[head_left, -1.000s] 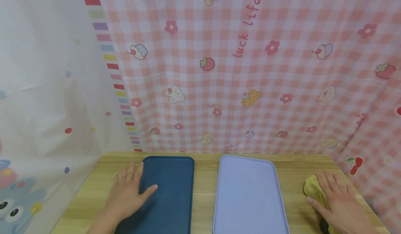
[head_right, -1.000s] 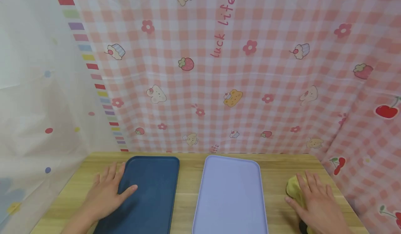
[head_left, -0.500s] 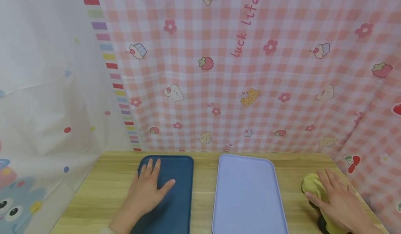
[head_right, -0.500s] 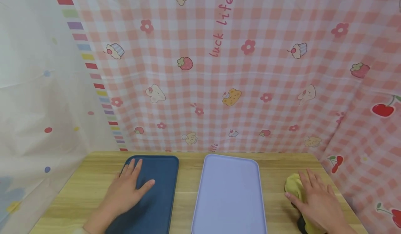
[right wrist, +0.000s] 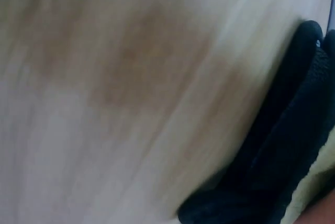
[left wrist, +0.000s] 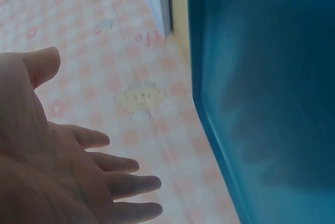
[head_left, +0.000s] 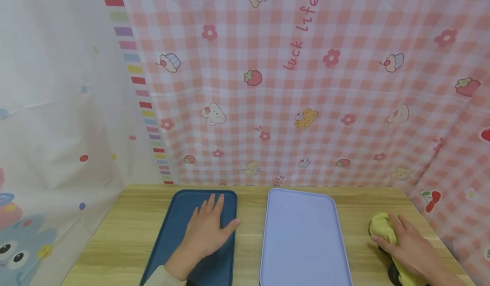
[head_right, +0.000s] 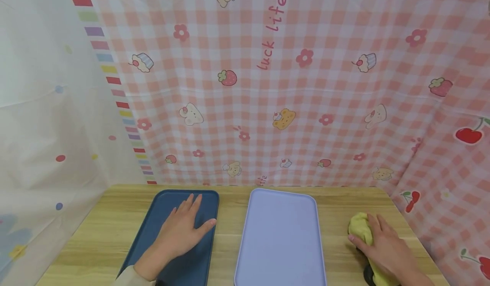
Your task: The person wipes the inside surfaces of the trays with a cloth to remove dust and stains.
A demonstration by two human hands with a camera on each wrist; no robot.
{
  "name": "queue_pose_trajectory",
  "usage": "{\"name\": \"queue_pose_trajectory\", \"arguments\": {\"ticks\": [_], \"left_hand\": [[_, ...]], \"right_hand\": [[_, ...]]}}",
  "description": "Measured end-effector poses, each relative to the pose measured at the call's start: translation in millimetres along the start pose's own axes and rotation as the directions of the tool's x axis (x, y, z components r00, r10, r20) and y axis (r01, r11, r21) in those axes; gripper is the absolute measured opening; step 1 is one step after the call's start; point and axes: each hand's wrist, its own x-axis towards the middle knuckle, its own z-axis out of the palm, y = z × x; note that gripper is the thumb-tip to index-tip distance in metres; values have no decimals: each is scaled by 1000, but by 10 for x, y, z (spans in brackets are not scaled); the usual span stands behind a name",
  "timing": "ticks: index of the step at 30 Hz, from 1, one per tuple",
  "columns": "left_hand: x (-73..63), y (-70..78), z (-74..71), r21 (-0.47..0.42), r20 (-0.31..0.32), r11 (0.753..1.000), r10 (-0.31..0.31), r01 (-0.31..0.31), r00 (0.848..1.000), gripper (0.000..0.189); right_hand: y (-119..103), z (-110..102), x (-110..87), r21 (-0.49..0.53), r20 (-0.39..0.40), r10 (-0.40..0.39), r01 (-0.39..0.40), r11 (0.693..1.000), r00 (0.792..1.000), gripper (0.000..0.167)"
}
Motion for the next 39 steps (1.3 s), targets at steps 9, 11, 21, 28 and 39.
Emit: {"name": "queue_pose_trajectory", "arguments": {"ticks": [9, 11, 21, 28, 39], "left_hand": [[73, 281, 174, -92, 60, 995, 45, -39, 997, 86], [84, 339, 220, -122, 65, 992, 52, -44, 997, 84], [167, 627, 490, -251, 127, 968, 6, 26, 992, 73], [244, 741, 571, -258, 165, 959, -77, 119, 983, 60], [301, 808, 683, -336, 156, 934, -76, 125, 985, 19]], "right_hand": [[-51, 73, 22, -24, -40, -6, 5, 1000, 999, 93], [-61, 92, 29, -25, -49, -7, 6, 1000, 999, 93], [-43, 124, 23, -34, -82, -10, 7, 999, 997, 93], [-61, 133, 25, -23, -97, -29, 27, 999, 995, 89], [-64, 110, 21, -28, -76, -17, 15, 1000, 997, 89]]}}
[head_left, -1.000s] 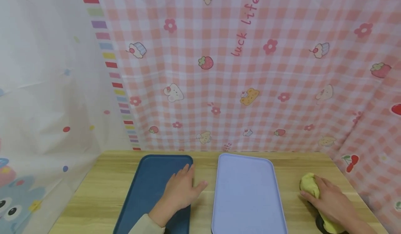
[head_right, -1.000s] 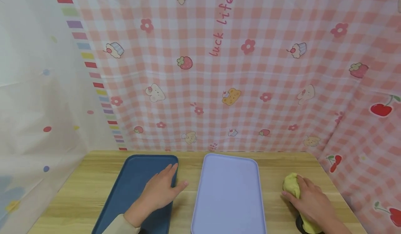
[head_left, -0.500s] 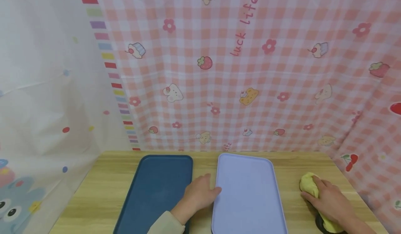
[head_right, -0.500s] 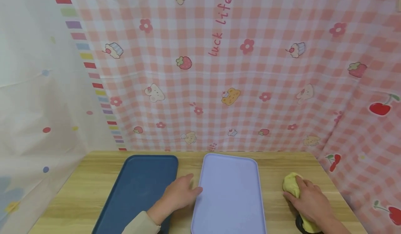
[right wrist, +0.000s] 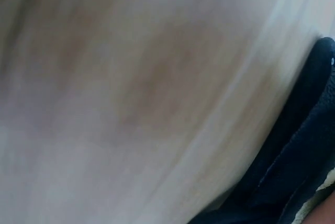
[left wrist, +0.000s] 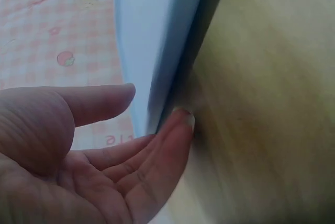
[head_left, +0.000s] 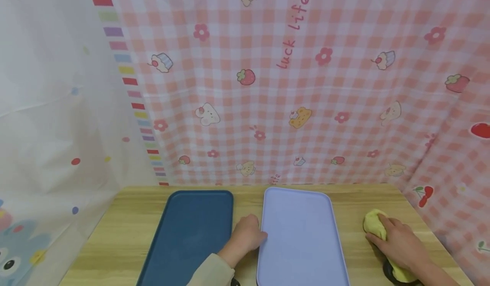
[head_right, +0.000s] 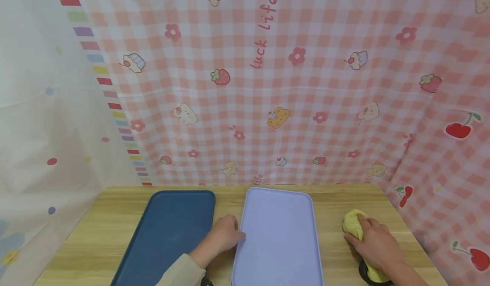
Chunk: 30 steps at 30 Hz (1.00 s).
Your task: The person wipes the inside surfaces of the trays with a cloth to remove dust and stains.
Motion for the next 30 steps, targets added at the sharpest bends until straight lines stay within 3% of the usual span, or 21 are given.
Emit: {"name": "queue_pose_trajectory", "arguments": {"ticks": [6, 11, 21, 24, 28, 30], "left_hand": [[-4, -4, 90, -23, -20, 999, 32, -32, 999, 13], [15, 1, 170, -35, -13, 999, -6, 6, 1000, 12], [-38, -44, 138, -179, 48, 983, -22, 31, 999, 15], [-33, -38, 130, -298, 84, 952, -48, 72, 995, 10], [-19, -43, 147, -501, 132, 855, -73, 131, 988, 14], [-21, -44, 164, -560, 141, 815, -87, 152, 986, 17]], "right_hand": [[-4, -15, 20, -4, 4, -9, 9, 1000, 1000, 88], [4, -18, 18, -8, 13, -7, 7, 1000, 1000, 88], [12, 18, -17, -7, 13, -15, 15, 1000, 1000, 85], [19, 12, -12, -8, 27, -7, 7, 1000, 1000, 87], [27, 9, 4, -15, 36, -3, 4, 1000, 999, 88], [27, 14, 7, -18, 34, -3, 4, 1000, 999, 87]]}}
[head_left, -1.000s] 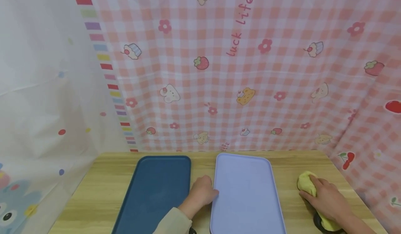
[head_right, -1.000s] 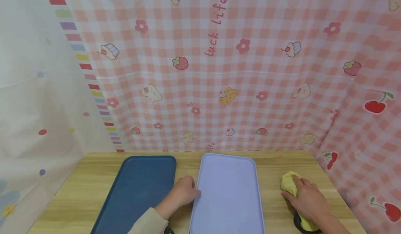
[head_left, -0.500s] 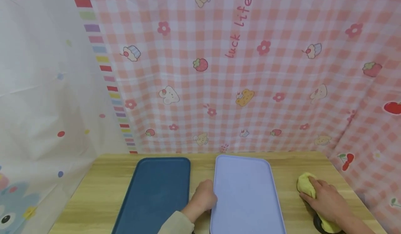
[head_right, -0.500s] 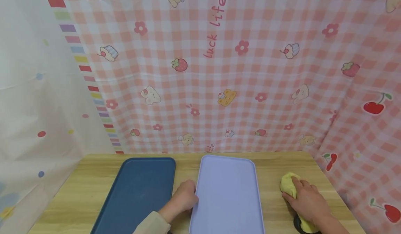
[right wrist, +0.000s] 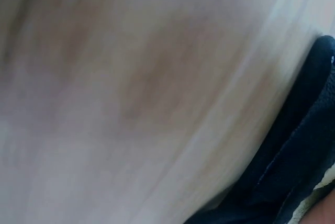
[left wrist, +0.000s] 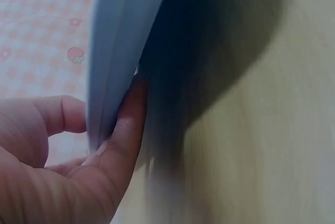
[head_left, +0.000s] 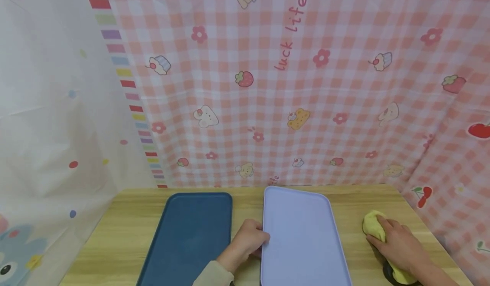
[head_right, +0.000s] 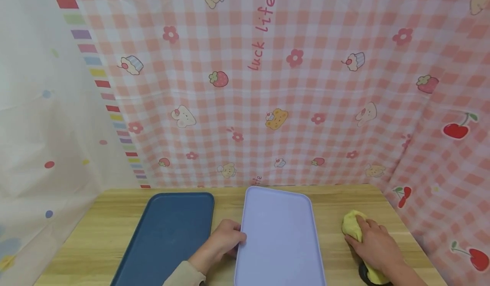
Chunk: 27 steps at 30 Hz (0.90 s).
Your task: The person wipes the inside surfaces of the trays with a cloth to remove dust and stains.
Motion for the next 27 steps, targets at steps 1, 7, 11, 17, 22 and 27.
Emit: {"name": "queue_pose_trajectory", "arguments": {"ticks": [1, 7, 11, 17, 22, 27], "left_hand": [[-1, 2, 9, -25, -2, 1000, -7, 7, 1000, 18], [7, -2, 79, -156, -3, 987, -45, 44, 999, 19], [14, -35, 136, -236, 3, 971, -49, 48, 999, 22], [15, -98, 192, -328, 26, 943, -43, 49, 999, 29], [8, -115, 197, -345, 27, 938, -38, 45, 999, 26], [13, -129, 188, -370, 57, 928, -16, 36, 998, 29]], "right_hand": [[1, 2, -1, -1, -5, -1, 1, 1000, 1000, 87], [9, 19, -12, 1, -27, -8, 8, 1000, 1000, 85], [11, 23, -13, -2, -25, -10, 10, 1000, 1000, 85], [17, 20, -12, 6, -19, -10, 10, 1000, 1000, 85], [46, -4, 5, 44, -34, -38, 40, 998, 999, 76], [90, -51, 43, 78, -20, -60, 61, 995, 998, 68]]}}
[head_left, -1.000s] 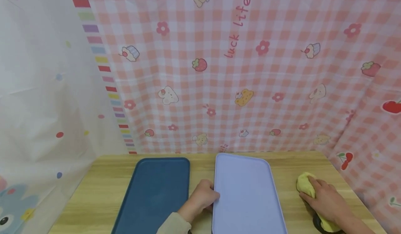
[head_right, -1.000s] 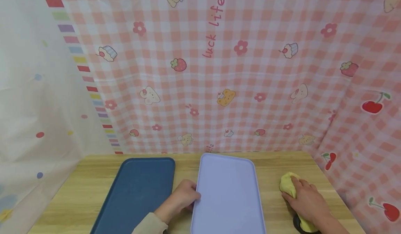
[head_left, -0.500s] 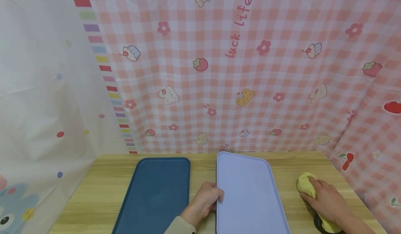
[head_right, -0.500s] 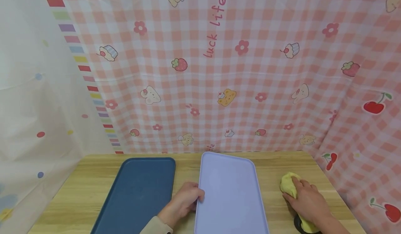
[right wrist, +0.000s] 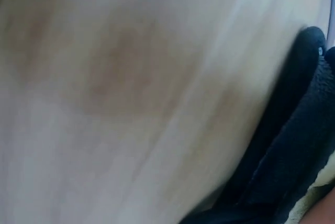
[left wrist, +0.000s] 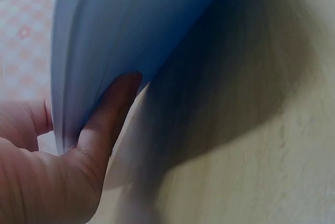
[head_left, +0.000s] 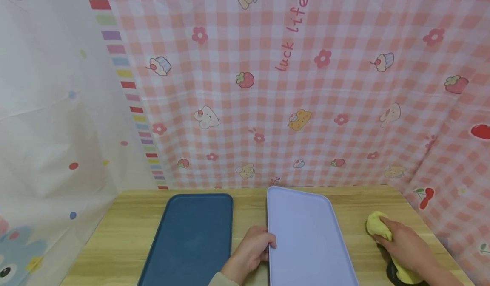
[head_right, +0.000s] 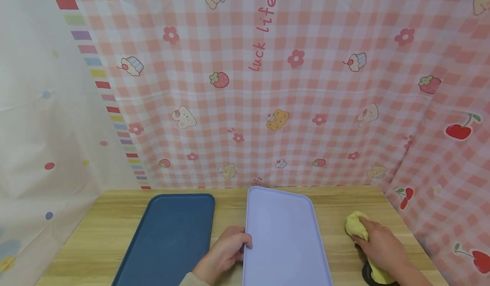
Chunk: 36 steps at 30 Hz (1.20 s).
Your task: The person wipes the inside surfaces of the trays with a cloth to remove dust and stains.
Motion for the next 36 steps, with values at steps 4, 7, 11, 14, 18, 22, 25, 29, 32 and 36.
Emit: {"name": "queue_pose_trajectory", "arguments": {"ticks": [4, 7, 11, 14, 18, 22, 25, 29, 32, 36], "left_hand": [[11, -40, -10, -12, 23, 1000, 21, -21, 1000, 34], [17, -80, -16, -24, 19, 999, 34, -34, 999, 34], [17, -131, -29, -40, -1, 999, 37, -37, 999, 33], [10, -149, -40, -54, -7, 998, 31, -31, 1000, 33], [-3, -132, -49, -72, 3, 997, 35, -35, 999, 36], [-3, -95, -49, -74, 16, 996, 56, -54, 998, 38], [0, -69, -46, -67, 15, 996, 65, -63, 998, 39], [-7, -43, -44, -82, 19, 994, 71, -70, 997, 43], [-17, -32, -38, -96, 18, 993, 77, -75, 997, 45], [-31, -19, -36, -96, 7, 992, 83, -82, 996, 49]], "right_hand": [[10, -41, 9, 12, 7, 1, -1, 1000, 1000, 65], [13, -76, 13, 25, 25, 15, -16, 1000, 1000, 64], [8, -136, 23, 46, 39, 28, -30, 998, 999, 62], [-6, -197, 34, 67, 20, 27, -28, 997, 999, 60], [-33, -299, 46, 80, -24, 24, -22, 997, 999, 60], [-79, -418, 66, 119, -43, 28, -22, 993, 999, 63], [-140, -507, 90, 149, -53, 30, -22, 989, 998, 64], [-259, -619, 129, 154, -91, 21, -7, 988, 996, 63], [-353, -679, 159, 132, -177, -18, 42, 990, 984, 60], [-470, -741, 206, 97, -273, -74, 104, 990, 959, 59]]}}
